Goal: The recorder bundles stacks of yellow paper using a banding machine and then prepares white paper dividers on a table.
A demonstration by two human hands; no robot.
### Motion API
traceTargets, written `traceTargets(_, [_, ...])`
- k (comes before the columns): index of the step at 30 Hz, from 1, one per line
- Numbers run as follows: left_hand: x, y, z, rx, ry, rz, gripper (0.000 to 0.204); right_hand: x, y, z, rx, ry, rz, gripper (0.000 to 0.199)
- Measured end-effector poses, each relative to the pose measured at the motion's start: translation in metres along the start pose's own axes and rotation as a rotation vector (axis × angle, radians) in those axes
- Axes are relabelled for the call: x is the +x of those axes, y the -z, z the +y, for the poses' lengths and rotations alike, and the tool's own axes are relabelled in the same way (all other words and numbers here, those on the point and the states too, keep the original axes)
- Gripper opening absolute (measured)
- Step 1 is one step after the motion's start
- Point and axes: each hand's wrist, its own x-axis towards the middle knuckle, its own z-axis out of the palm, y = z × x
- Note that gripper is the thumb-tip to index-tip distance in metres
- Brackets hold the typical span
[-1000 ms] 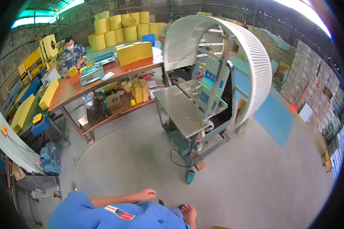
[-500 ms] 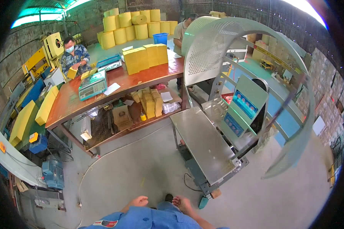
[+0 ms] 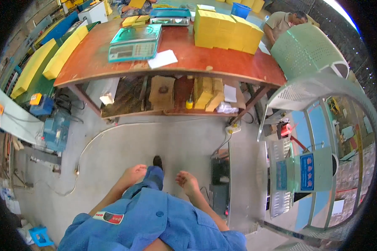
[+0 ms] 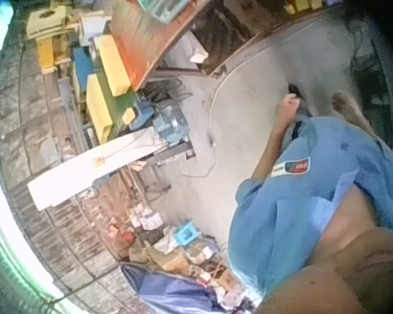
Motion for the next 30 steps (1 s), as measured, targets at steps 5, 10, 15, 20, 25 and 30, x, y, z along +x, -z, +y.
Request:
traceTargets(5, [0.141, 0.08, 0.08, 0.155, -0.243, 0.114, 0.04, 0.07, -0.077, -0.028, 0.114, -0.051, -0.121, 0.022])
traceTargets(10, [0.264, 0.116, 0.22, 0.463, -0.639, 0.225, 0.038, 0.126, -0.133, -0.088, 0.149, 0.008, -0.2, 0.027])
traceTargets(15, [0.386, 0.129, 0.282, 0.736, -0.813, 0.303, 0.054, 0.156, -0.165, -0.158, 0.062, -0.022, -0.188, 0.029])
traceTargets(20, [0.468, 0.138, 0.277, 0.998, -0.683, 0.317, 0.077, 0.198, -0.208, -0.217, -0.143, -0.074, -0.292, 0.029])
traceTargets(25, [0.475, 0.137, 0.263, 1.086, -0.68, 0.41, 0.073, 0.237, -0.236, -0.266, -0.348, -0.06, -0.546, 0.031])
traceTargets(30, [0.5, 0.121, 0.287, 1.011, -0.749, 0.519, 0.071, 0.269, -0.252, -0.323, -0.768, 0.488, -0.673, 0.03])
